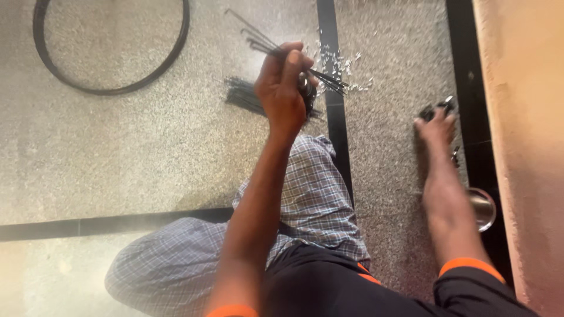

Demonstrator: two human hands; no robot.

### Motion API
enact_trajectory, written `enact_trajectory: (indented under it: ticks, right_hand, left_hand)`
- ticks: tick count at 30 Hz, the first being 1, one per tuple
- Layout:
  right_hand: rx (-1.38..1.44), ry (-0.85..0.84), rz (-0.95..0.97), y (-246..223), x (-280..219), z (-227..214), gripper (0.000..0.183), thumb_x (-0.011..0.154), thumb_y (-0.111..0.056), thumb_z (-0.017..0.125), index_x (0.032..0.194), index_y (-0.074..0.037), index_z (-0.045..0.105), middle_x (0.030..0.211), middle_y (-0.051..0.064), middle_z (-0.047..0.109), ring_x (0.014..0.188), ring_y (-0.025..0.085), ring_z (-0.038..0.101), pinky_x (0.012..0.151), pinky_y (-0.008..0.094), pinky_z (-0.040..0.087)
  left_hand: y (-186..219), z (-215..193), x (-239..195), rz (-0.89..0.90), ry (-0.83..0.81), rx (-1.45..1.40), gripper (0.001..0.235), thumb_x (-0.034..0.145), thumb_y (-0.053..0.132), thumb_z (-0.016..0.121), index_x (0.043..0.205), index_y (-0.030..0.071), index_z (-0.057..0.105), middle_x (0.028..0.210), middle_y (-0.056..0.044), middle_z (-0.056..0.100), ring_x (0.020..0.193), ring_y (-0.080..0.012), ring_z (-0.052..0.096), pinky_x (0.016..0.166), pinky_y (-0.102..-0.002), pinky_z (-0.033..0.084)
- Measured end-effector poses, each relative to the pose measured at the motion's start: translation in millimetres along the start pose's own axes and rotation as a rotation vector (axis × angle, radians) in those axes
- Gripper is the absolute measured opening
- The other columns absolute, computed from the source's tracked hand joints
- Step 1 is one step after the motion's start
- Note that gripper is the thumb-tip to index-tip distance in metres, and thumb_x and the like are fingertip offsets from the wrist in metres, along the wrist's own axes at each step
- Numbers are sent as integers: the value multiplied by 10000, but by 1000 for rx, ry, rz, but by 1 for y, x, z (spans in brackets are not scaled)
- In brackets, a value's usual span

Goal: The person sits on the floor and gathers thin black metal rods, aligning them into a bundle. They then insert the bundled rods into a metal component and secure them using a tool.

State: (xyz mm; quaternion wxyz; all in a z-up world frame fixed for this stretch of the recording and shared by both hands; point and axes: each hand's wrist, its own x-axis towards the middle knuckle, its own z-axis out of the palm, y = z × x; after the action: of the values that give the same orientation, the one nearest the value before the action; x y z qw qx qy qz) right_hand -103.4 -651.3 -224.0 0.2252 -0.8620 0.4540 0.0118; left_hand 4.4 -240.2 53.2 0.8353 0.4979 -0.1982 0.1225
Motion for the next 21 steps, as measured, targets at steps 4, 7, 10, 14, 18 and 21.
enact_trajectory:
  ticks: [4,7,10,14,18,21]
  right_hand:
    - [227,183,-33,-15,-31,14,626,742,-251,906,1299,-123,652,1348,215,503,1096,353,594,934,452,507]
    - [758,12,-55,-47,-56,-1,464,799,-161,839,1231,-57,703,1028,75,704,832,199,681,716,355,551]
    - [1174,-275,-224,-99,-105,-30,441,793,-87,796,1207,-37,652,882,35,634,670,175,618,524,314,488]
    - [1283,-433,-542,-206,-192,-66,455,797,-29,791,1235,-40,666,946,32,655,734,152,638,608,297,536]
    - [1143,-447,-833,-303,-285,-89,558,757,-8,817,1287,-52,646,1030,53,677,836,154,690,701,302,607]
    - [914,-339,-1092,-356,-347,-91,571,794,-27,820,1339,-50,648,1098,93,703,915,183,719,775,301,631]
  left_hand:
    - [19,-3,-9,-93,-37,-1,202,1064,94,567,1234,22,651,922,-102,704,646,-69,622,512,-228,538]
    - [33,-16,-16,-39,-155,7,248,1078,79,545,1309,30,618,975,-70,681,707,-60,601,578,-216,530]
    - [43,-37,-21,-2,-161,-24,262,1092,92,536,1338,31,601,971,-37,651,721,-56,568,596,-214,506]
    - [57,-77,-26,-14,-28,30,259,1099,131,552,1326,27,618,885,-1,589,711,-50,552,587,-230,528]
    - [70,-111,-30,-133,74,98,241,1096,187,574,1234,14,671,815,0,573,657,-62,538,532,-223,484]
    - [81,-132,-32,-183,141,110,277,1077,242,595,1176,2,693,811,-4,602,647,-75,566,526,-216,461]
